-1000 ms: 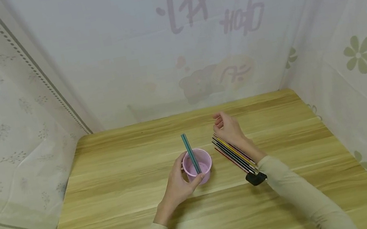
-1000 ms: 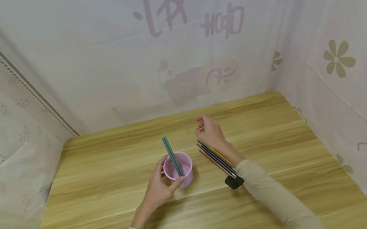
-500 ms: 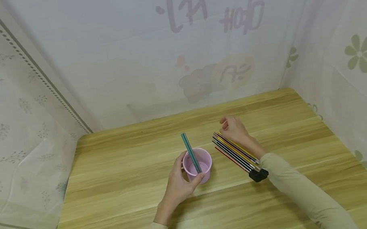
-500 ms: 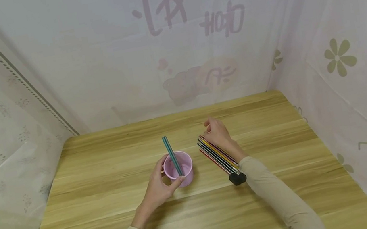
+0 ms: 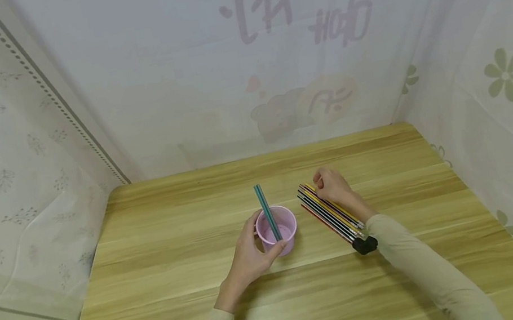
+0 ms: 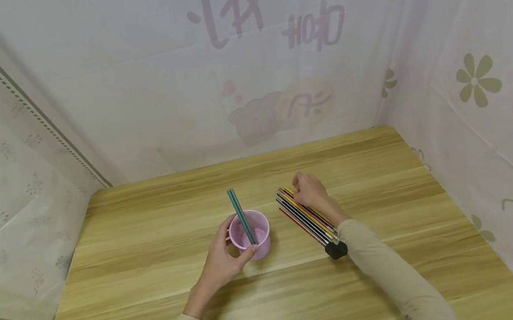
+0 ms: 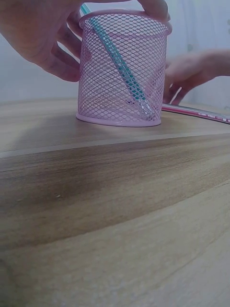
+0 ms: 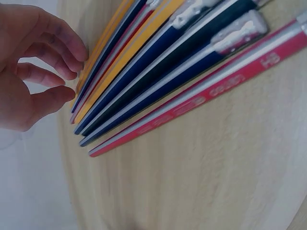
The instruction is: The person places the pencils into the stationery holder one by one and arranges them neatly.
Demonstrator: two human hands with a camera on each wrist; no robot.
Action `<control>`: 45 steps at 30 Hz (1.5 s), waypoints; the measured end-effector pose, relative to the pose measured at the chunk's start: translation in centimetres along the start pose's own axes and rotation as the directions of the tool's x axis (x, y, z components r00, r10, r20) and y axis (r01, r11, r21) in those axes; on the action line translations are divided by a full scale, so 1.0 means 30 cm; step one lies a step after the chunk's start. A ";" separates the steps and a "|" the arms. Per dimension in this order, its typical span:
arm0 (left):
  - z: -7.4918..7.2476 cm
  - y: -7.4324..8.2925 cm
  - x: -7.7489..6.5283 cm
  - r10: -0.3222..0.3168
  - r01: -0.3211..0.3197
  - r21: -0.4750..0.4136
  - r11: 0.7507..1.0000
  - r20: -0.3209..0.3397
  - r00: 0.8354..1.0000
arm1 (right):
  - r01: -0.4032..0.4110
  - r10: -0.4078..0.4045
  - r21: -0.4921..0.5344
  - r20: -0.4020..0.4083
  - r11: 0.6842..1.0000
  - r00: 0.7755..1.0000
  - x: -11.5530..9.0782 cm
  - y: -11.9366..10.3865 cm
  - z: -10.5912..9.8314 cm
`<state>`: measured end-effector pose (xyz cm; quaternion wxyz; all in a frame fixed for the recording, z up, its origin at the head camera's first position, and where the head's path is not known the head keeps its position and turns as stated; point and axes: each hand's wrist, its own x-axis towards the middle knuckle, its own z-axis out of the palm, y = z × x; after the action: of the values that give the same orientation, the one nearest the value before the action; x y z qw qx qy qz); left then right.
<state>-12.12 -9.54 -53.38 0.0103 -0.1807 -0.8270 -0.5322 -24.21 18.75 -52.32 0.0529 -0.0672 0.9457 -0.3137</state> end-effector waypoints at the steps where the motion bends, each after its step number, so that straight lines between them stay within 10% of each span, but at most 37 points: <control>1: 0.000 0.000 0.000 -0.004 0.004 0.000 1.000 0.001 1.000 | -0.005 0.005 -0.012 0.007 1.000 1.000 0.001 0.005 0.001; 22: 0.000 0.006 -0.004 0.002 -0.002 0.005 1.000 -0.010 1.000 | 0.002 0.013 -0.191 0.078 0.982 0.997 0.013 0.017 0.012; 45: -0.002 0.015 -0.002 -0.045 0.045 -0.010 0.999 -0.004 0.999 | 0.147 -0.151 -0.111 -0.029 0.983 0.988 0.003 -0.157 -0.059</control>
<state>-11.94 -9.43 -52.98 -0.0006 -0.1609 -0.8282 -0.5369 -24.10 16.04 -48.09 0.0080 -0.1347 0.9544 -0.2661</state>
